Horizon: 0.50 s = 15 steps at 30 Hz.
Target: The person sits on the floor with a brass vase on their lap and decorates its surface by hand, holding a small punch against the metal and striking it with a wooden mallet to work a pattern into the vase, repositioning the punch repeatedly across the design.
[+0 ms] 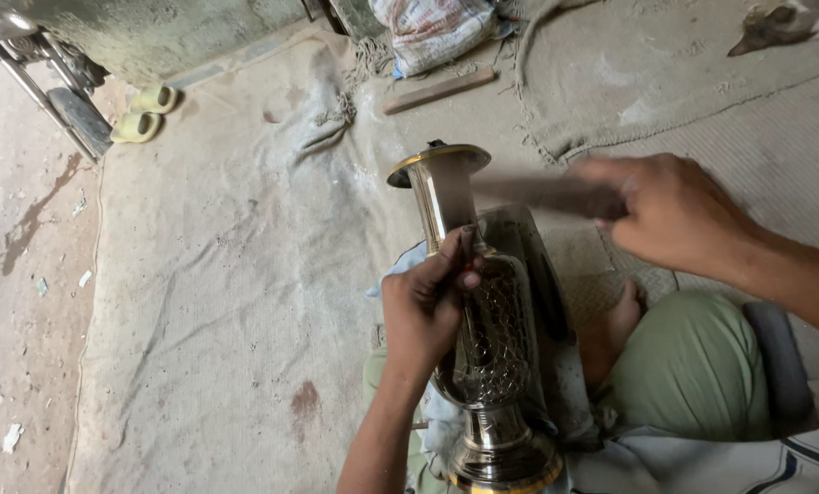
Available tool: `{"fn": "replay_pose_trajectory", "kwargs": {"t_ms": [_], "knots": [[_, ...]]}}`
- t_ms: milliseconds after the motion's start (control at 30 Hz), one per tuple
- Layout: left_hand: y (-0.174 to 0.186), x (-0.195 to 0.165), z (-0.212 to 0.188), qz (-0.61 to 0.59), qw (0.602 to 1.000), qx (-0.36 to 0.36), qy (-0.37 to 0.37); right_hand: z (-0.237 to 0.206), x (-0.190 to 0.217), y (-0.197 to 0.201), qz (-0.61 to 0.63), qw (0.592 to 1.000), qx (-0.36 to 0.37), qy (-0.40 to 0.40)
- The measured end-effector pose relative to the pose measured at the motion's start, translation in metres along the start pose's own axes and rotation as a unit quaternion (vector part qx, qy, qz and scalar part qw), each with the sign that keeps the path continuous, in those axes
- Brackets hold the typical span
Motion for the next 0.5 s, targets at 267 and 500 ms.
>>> {"fn": "replay_pose_trajectory", "kwargs": {"t_ms": [267,500], "knots": [[0.007,-0.009,-0.013,0.004,0.995,-0.094,-0.026,0.015,0.031,0.013,-0.250,0.962,0.093,0.049],[0.003,-0.012,-0.033,-0.066,0.982,-0.170,-0.058,0.015,0.050,0.045,-0.200,0.961,-0.042,0.188]]}}
Point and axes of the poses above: each hand's wrist, its own z-axis towards the middle knuckle, its own y-axis out of the back of the hand, x = y × z, the point moved 5 cm from there along z, towards the middle knuckle, and after that the axes turned 14 degrees about -x, right-handed, at the moved point
